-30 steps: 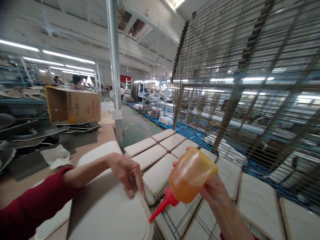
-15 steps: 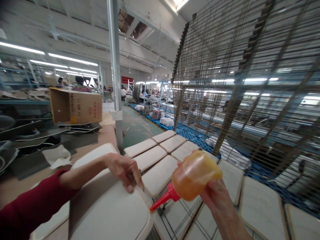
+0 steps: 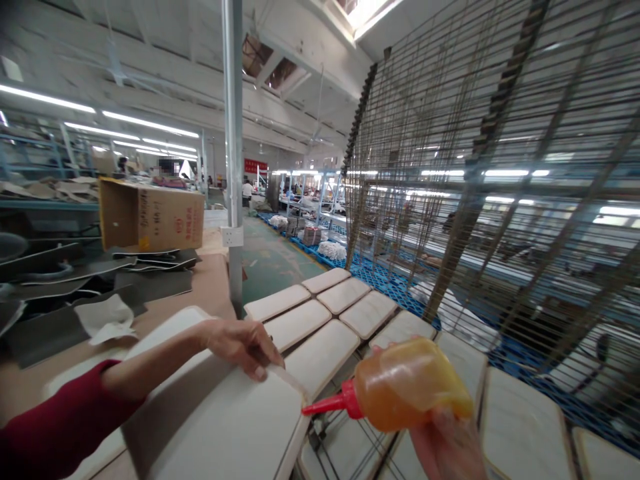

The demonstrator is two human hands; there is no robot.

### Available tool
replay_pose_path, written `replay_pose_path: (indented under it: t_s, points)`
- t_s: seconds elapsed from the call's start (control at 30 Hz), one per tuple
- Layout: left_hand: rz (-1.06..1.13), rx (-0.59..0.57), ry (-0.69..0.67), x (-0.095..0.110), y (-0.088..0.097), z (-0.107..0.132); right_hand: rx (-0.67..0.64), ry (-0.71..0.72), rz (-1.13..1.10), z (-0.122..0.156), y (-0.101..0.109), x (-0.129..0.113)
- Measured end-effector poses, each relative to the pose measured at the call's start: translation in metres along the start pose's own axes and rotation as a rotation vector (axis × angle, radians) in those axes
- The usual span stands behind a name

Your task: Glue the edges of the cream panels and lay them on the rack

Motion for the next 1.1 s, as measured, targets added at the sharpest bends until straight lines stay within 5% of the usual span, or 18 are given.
replay_pose_path:
  t_s: [0.47,1.1]
  points:
    - [0.047,0.076,-0.020,0.002,-0.004,0.011,-0.042,0.087,0.042,-0.005,0.000,0.004]
    - [0.184,0.154,0.024,-0.022,-0.004,0.013,-0.003,-0.020,0.092,0.009,0.006,0.015]
Point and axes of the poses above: each hand's wrist, its own z-axis away from the middle knuckle, its own y-axis out of the back of the hand, x = y × z, the point moved 3 cm from there along -z, towards the middle knuckle, and after that the axes turned 9 degrees about -y, right-handed, at the moved point
